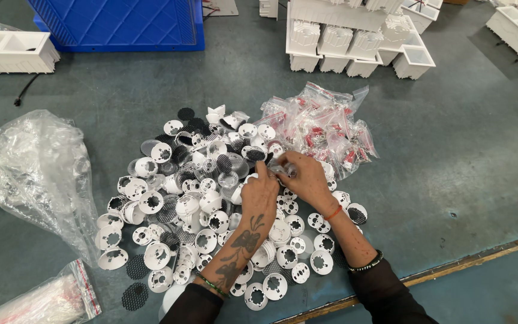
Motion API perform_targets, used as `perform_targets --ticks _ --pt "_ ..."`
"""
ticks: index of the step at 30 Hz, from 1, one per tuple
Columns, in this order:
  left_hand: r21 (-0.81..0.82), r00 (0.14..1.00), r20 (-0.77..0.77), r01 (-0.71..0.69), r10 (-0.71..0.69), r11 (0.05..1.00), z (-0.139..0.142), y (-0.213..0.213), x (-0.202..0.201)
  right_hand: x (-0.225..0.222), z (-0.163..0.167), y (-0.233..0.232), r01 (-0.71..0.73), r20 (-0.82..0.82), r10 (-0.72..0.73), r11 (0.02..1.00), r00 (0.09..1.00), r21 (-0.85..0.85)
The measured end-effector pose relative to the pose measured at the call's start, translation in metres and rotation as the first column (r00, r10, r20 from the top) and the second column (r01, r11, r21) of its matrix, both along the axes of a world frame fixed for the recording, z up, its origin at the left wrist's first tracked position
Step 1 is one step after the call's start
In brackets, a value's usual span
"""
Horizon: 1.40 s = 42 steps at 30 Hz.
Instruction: The person sorts through a large pile of small white plastic fixture parts, black mesh discs, and clear plastic covers spread on a workbench. They pick out the clear plastic pieces one at a time and place them into a separate pile and a plastic bag on the table.
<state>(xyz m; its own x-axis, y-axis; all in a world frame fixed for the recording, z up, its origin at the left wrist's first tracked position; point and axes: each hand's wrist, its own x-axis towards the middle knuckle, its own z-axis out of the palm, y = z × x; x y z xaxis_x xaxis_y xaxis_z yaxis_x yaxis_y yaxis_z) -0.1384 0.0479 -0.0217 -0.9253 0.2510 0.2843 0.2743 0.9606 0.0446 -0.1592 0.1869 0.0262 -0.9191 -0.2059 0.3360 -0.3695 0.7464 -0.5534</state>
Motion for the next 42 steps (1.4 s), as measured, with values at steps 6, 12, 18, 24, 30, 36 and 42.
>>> perform_targets --ticks 6,12,18,24,30,36,42 --pt "-0.046 0.992 -0.109 0.054 -0.059 0.997 -0.010 -0.007 -0.001 0.001 0.003 -0.004 -0.035 -0.051 0.046 0.977 0.998 0.210" --pt "0.003 0.992 -0.045 0.116 -0.116 0.993 0.000 -0.016 -0.003 0.001 0.006 -0.004 -0.030 0.003 0.030 0.968 1.000 0.251" --pt "0.118 0.984 -0.001 0.179 -0.180 0.977 0.011 -0.025 -0.001 0.004 0.006 -0.003 -0.063 -0.089 0.093 0.955 0.992 0.291" --pt "0.242 0.979 -0.027 0.200 -0.200 0.949 0.017 -0.032 0.005 0.001 0.007 -0.002 -0.043 -0.026 0.054 0.952 0.998 0.304" --pt "0.391 0.977 -0.055 0.211 -0.206 0.896 0.038 -0.038 0.014 0.001 0.006 0.009 0.022 -0.110 -0.011 0.995 0.994 0.101" --pt "0.546 0.980 -0.096 0.200 -0.177 0.813 0.052 -0.042 0.014 -0.013 -0.015 0.029 -0.035 -0.007 0.035 0.910 0.999 -0.414" --pt "0.952 0.924 0.210 -0.118 -0.320 0.283 0.037 -0.041 0.003 -0.023 -0.037 0.048 0.259 0.299 0.486 0.149 0.822 -0.954"
